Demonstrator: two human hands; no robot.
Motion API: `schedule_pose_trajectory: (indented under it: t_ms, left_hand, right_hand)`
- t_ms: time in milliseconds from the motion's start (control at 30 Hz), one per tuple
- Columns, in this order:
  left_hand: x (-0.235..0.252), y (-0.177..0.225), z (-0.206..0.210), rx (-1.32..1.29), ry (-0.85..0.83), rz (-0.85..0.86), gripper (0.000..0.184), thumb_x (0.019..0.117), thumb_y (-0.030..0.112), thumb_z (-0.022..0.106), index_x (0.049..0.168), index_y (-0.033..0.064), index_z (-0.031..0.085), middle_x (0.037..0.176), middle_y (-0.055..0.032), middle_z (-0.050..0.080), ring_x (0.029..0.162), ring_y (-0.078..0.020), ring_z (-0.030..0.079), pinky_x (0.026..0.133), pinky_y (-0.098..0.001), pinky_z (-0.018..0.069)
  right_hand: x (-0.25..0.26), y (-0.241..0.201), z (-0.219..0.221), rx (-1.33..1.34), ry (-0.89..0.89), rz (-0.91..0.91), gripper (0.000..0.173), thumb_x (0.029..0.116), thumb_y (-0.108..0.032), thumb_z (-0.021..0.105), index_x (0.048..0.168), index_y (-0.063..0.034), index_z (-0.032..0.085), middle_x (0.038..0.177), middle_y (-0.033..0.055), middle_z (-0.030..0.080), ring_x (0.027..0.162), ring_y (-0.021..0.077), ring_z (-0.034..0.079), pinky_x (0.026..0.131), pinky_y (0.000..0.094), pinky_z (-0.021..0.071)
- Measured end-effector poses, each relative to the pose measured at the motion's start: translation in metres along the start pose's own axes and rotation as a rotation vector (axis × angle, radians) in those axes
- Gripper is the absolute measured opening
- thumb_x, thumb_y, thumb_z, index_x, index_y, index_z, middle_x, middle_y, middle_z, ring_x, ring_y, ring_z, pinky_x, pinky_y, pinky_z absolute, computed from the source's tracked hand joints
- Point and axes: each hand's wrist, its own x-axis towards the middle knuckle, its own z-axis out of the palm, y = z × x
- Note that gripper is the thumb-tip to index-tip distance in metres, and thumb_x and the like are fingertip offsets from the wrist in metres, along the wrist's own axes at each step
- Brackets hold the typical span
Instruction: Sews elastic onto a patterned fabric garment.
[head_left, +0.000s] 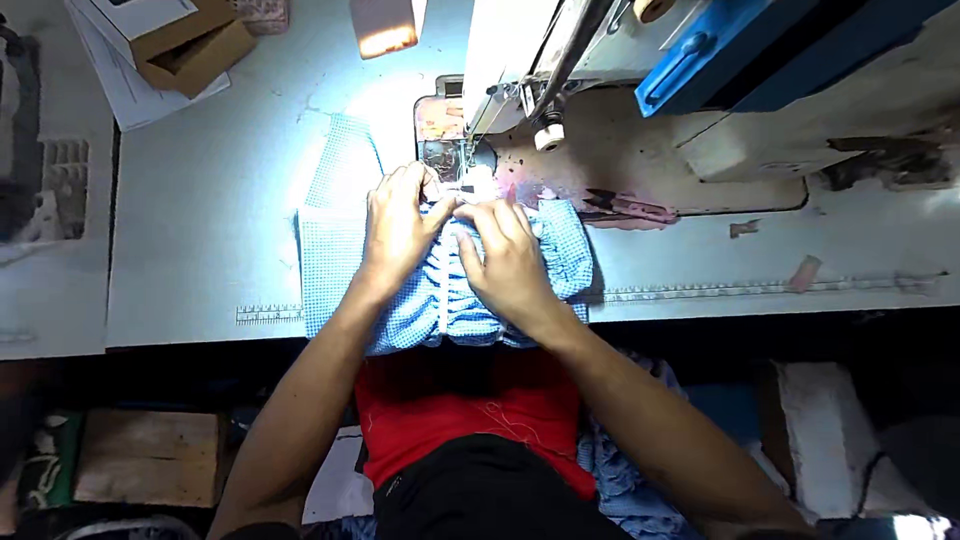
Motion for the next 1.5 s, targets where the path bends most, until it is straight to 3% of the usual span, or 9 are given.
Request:
schedule_pose_trajectory:
  t_ms: [133,200,367,433,533,967,1367,1433,1500]
  left_hand:
    - [0.022,-0.016,-0.016,-0.027,-0.162,0.133,0.040,0.0901,0.047,0.076,0.108,0.0114,0.071,0.096,-0.0016,0.067,0.093,-0.0135,0.063,0.086,-0.0336,0.0504]
    - [0.027,-0.016,-0.013,0.014,-0.210,0.117,0.043,0.0894,0.051,0.075,0.114,0.0160,0.072,0.098,0.0002,0.067,0.095,-0.0144,0.062,0.089,-0.0381,0.0480]
    - [0.032,0.006,0.001,0.369,-0.151,-0.114,0.061,0.0830,0.075,0.065,0.080,0.0139,0.061,0.069,-0.0036,0.061,0.072,-0.0227,0.063,0.082,-0.0505,0.0437]
    - [0.028,0.003,0.004,0.268,-0.133,-0.075,0.052,0.0890,0.066,0.066,0.082,0.0146,0.062,0.069,-0.0009,0.060,0.071,-0.0196,0.061,0.084,-0.0493,0.0420]
    - [0.026,-0.005,0.004,0.075,-0.144,-0.009,0.027,0.0940,0.048,0.070,0.100,0.0214,0.072,0.079,0.0065,0.065,0.079,-0.0111,0.061,0.089,-0.0478,0.0404]
    - [0.038,0.004,0.016,0.116,-0.109,-0.073,0.028,0.0931,0.049,0.069,0.088,0.0212,0.071,0.082,0.0054,0.067,0.084,-0.0126,0.062,0.089,-0.0499,0.0374]
    - [0.037,0.001,0.018,0.174,-0.088,-0.045,0.029,0.0974,0.049,0.062,0.093,0.0210,0.069,0.084,0.0035,0.066,0.088,-0.0160,0.062,0.087,-0.0491,0.0375]
    - [0.029,-0.001,0.017,0.141,-0.060,-0.016,0.025,0.0981,0.045,0.062,0.104,0.0221,0.071,0.092,0.0018,0.066,0.097,-0.0189,0.061,0.088,-0.0474,0.0383]
    - [0.014,-0.002,0.011,0.114,-0.011,0.096,0.032,0.0988,0.045,0.060,0.120,0.0243,0.071,0.117,0.0003,0.064,0.116,-0.0235,0.054,0.093,-0.0476,0.0401]
  right_hand:
    - [-0.005,0.007,0.003,-0.110,-0.074,-0.018,0.039,0.1028,-0.022,0.054,0.139,-0.0143,0.065,0.117,0.0154,0.062,0.106,0.0342,0.058,0.086,0.0465,0.0500]
    - [-0.005,0.011,0.000,-0.150,-0.098,-0.019,0.043,0.1024,-0.023,0.052,0.144,-0.0164,0.062,0.116,0.0157,0.062,0.103,0.0340,0.058,0.083,0.0461,0.0495]
    - [0.000,0.015,-0.006,-0.264,-0.169,0.015,0.052,0.0996,-0.024,0.048,0.151,-0.0186,0.056,0.113,0.0166,0.058,0.102,0.0355,0.056,0.073,0.0465,0.0483]
    - [0.003,0.017,-0.008,-0.266,-0.179,0.023,0.052,0.0983,-0.024,0.049,0.150,-0.0203,0.057,0.112,0.0165,0.057,0.102,0.0359,0.055,0.071,0.0468,0.0476]
    - [0.006,0.023,-0.010,-0.270,-0.169,0.022,0.050,0.0985,-0.025,0.049,0.147,-0.0230,0.060,0.111,0.0150,0.057,0.103,0.0344,0.055,0.070,0.0454,0.0466]
    - [0.015,0.029,-0.012,-0.261,-0.172,0.034,0.055,0.0966,-0.030,0.051,0.151,-0.0223,0.056,0.111,0.0142,0.056,0.102,0.0340,0.053,0.073,0.0471,0.0443]
    - [0.022,0.033,-0.005,-0.326,-0.163,0.059,0.053,0.0982,-0.033,0.045,0.150,-0.0312,0.056,0.109,0.0115,0.057,0.107,0.0316,0.052,0.082,0.0439,0.0441]
    - [0.022,0.034,-0.005,-0.324,-0.154,0.059,0.054,0.0970,-0.035,0.046,0.150,-0.0326,0.057,0.113,0.0115,0.057,0.110,0.0318,0.050,0.084,0.0446,0.0437]
    - [0.024,0.038,-0.006,-0.289,-0.138,0.055,0.054,0.0956,-0.039,0.049,0.148,-0.0324,0.058,0.122,0.0117,0.058,0.117,0.0328,0.050,0.092,0.0466,0.0424]
